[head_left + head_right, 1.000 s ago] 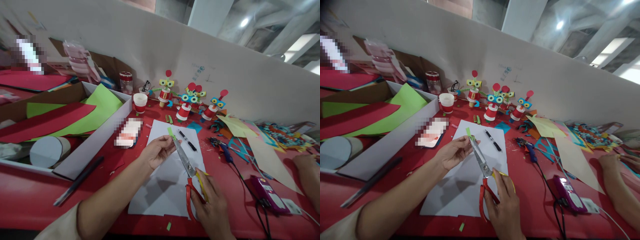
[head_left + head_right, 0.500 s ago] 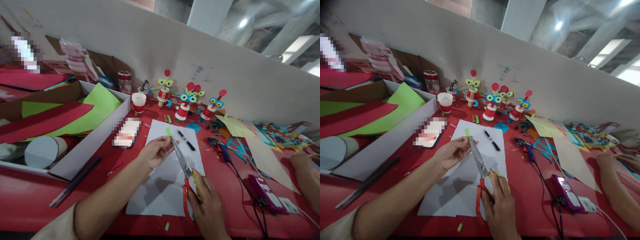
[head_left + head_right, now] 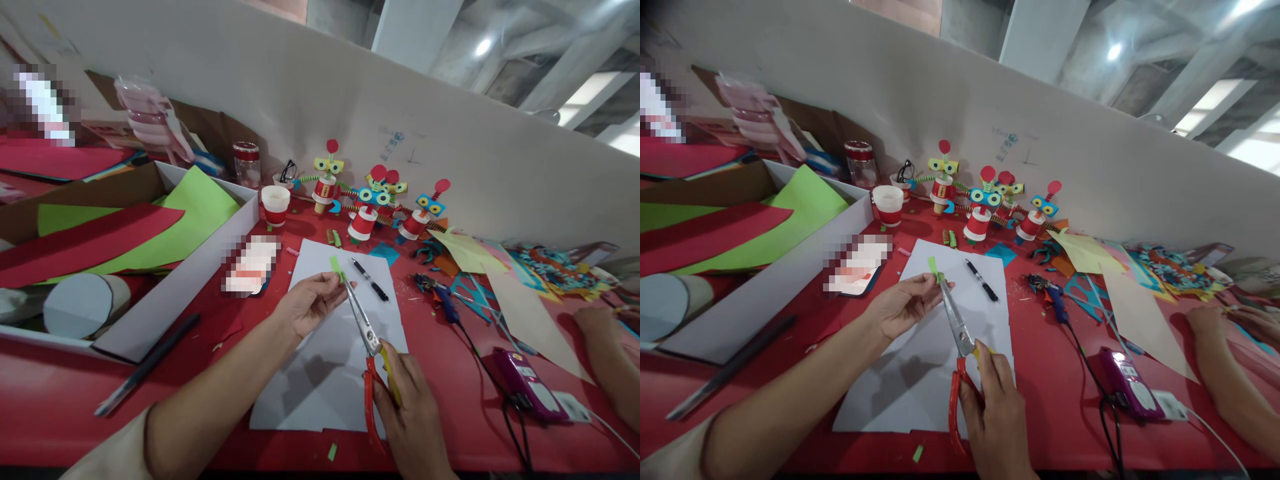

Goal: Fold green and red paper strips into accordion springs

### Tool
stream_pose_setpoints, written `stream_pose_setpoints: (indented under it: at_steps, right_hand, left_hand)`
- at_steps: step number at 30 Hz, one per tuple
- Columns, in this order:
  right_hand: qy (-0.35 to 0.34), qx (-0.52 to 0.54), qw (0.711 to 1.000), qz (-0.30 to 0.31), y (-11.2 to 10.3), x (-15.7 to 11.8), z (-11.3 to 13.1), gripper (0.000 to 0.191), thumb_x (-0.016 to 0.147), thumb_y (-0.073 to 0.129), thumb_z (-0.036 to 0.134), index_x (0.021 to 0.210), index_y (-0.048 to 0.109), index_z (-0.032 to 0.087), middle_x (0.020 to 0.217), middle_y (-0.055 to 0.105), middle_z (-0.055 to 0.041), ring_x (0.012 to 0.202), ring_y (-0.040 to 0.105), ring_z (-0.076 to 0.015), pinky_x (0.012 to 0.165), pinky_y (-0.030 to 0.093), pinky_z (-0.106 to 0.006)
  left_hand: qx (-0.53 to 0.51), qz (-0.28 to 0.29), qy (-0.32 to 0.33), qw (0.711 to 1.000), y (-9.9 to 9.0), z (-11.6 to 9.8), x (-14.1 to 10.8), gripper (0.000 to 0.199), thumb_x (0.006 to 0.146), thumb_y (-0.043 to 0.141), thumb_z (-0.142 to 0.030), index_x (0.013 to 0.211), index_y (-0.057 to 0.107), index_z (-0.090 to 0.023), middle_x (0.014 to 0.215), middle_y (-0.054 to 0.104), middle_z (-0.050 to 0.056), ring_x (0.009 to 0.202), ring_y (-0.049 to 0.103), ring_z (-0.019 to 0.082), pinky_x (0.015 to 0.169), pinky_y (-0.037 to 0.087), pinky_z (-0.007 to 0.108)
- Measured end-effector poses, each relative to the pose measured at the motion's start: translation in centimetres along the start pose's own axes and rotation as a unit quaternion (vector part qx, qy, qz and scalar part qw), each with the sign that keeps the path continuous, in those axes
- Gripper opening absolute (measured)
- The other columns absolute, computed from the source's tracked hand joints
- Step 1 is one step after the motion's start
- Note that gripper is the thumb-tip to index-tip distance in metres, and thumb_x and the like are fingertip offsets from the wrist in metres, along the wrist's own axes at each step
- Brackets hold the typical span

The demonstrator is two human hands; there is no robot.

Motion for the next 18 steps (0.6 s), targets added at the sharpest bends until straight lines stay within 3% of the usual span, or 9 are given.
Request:
stream_pose_setpoints:
  at_steps: [3,6,12,15,18]
  right_hand:
    - [0.012,0.035,0.999,-0.009,-0.2,-0.1,-0.3,0.041,0.094,0.044,0.029,0.135,0.044,0.025,0.098,0.063,-0.0062,0.083,0.065,-0.0180,0.070,0.055,-0.027]
    - [0.026,0.036,0.999,-0.030,-0.9,-0.3,-2.2,0.039,0.093,0.045,0.033,0.130,0.049,0.023,0.099,0.065,-0.0080,0.086,0.066,-0.0202,0.070,0.055,-0.030]
    - [0.148,-0.118,0.981,-0.038,-3.8,-1.1,-10.6,0.040,0.086,0.050,0.043,0.117,0.058,0.018,0.104,0.067,-0.0125,0.092,0.065,-0.0291,0.074,0.053,-0.042]
    - [0.159,-0.174,0.972,-0.009,-4.3,-1.1,-12.7,0.033,0.087,0.049,0.039,0.110,0.062,0.019,0.094,0.067,-0.0115,0.082,0.065,-0.0271,0.066,0.051,-0.039]
    - [0.167,-0.184,0.969,0.009,-4.3,-0.6,-13.4,0.031,0.087,0.049,0.033,0.110,0.062,0.018,0.094,0.067,-0.0110,0.082,0.065,-0.0257,0.067,0.050,-0.037]
  left_hand:
    - [-0.003,0.001,0.005,1.000,-0.1,-0.1,0.1,0.026,0.083,0.052,0.002,0.060,0.057,-0.010,0.067,0.066,0.007,0.073,0.071,0.015,0.075,0.057,0.021]
    - [-0.009,0.004,0.015,1.000,-0.3,-0.3,0.3,0.025,0.082,0.053,0.002,0.061,0.058,-0.010,0.071,0.068,0.009,0.076,0.071,0.015,0.081,0.057,0.023]
    - [-0.022,0.050,0.030,0.998,0.0,-0.7,0.3,0.016,0.082,0.055,0.001,0.074,0.065,-0.009,0.077,0.071,0.008,0.075,0.070,0.014,0.069,0.058,0.019]
    - [-0.023,0.041,0.033,0.998,0.0,-0.8,0.2,0.019,0.082,0.054,0.003,0.078,0.066,-0.011,0.077,0.070,0.005,0.069,0.069,0.011,0.063,0.057,0.017]
    - [-0.013,0.014,0.031,0.999,-0.5,-0.7,0.4,0.022,0.083,0.051,0.005,0.078,0.067,-0.010,0.075,0.070,0.005,0.060,0.065,0.008,0.058,0.056,0.014]
Point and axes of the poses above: each hand's wrist, its own x-axis towards the middle knuckle, its own y-axis out of the palm, z = x × y, the point moved 9 cm from there along x, towards the middle knuckle
